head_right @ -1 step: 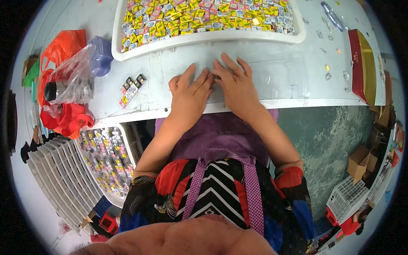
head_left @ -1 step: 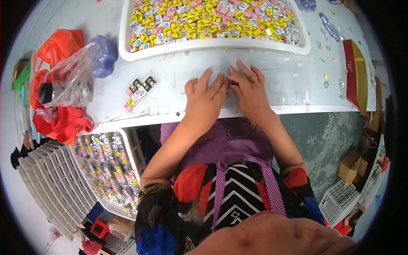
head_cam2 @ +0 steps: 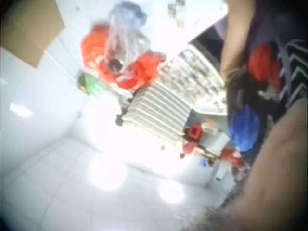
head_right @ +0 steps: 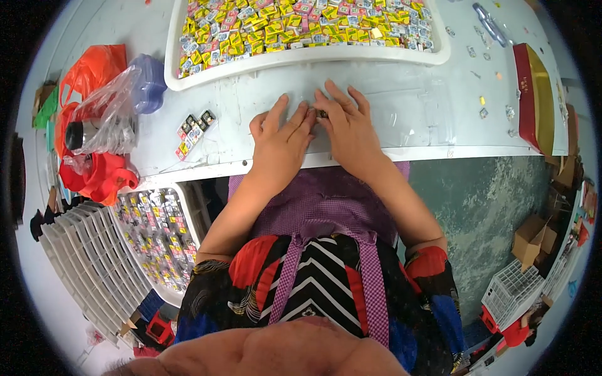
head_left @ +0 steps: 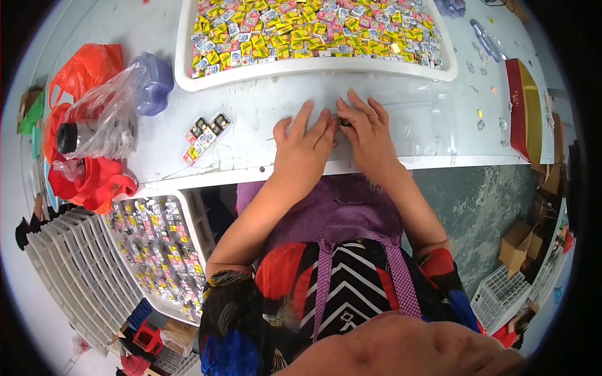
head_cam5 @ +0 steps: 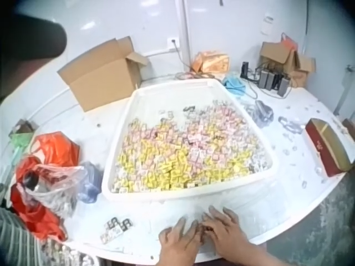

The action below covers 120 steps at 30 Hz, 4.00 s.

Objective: Sorting small square toy tiles from a bulk container into individual trays.

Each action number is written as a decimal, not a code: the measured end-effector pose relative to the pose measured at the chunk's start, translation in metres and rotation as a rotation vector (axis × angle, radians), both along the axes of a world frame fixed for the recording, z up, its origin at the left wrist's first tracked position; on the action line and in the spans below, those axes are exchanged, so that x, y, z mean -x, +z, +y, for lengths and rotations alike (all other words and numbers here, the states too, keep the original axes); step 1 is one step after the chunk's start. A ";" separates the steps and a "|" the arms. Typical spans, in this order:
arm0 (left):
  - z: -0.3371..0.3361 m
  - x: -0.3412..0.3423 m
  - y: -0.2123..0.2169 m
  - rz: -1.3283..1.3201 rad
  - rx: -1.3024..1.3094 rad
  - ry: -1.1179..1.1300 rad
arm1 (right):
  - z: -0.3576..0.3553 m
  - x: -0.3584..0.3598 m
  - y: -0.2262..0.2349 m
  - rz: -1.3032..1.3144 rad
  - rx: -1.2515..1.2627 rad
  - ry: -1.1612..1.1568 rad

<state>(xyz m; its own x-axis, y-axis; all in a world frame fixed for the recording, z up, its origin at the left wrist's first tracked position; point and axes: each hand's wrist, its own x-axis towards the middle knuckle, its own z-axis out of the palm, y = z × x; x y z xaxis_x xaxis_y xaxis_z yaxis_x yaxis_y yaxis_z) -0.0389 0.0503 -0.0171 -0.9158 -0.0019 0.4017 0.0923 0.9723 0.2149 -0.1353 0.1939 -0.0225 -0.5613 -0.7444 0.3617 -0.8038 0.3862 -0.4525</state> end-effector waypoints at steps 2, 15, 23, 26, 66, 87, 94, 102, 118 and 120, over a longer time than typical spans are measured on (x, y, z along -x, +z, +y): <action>0.000 -0.001 0.000 -0.010 0.025 -0.008 | 0.001 0.000 0.001 -0.099 0.047 0.012; -0.008 -0.002 -0.001 -0.005 -0.138 -0.087 | 0.013 0.002 0.007 0.012 0.039 -0.092; -0.012 -0.001 0.014 -0.009 -0.250 -0.121 | 0.023 0.024 0.042 0.205 0.056 -0.122; -0.023 0.015 0.031 0.108 -0.272 -0.129 | 0.029 0.069 0.072 0.241 0.080 -0.315; -0.063 0.163 0.063 -0.095 -0.080 -0.018 | -0.013 0.005 0.014 -0.179 0.021 0.002; -0.056 0.040 0.063 -0.825 -0.740 -0.326 | -0.072 0.124 0.071 0.109 0.034 0.036; -0.046 0.037 0.040 -0.471 -0.514 -0.291 | -0.074 0.131 0.068 0.087 -0.053 -0.020; -0.037 0.033 0.038 -0.430 -0.582 -0.023 | -0.066 0.122 0.065 -0.330 0.271 -0.119; -0.036 0.008 0.042 -0.289 -1.185 0.101 | -0.067 0.122 0.064 0.194 0.398 -0.090; -0.040 0.001 0.037 -0.312 -1.343 0.127 | -0.068 0.117 0.067 -0.060 0.416 -0.205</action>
<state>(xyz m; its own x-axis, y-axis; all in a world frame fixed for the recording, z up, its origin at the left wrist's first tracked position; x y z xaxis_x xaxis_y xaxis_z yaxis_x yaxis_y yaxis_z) -0.0401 0.0106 0.0201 -0.9310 -0.3094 -0.1938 -0.2048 0.0033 0.9788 -0.2521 0.1260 0.0447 -0.7107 -0.4144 0.5685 -0.6976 0.3107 -0.6456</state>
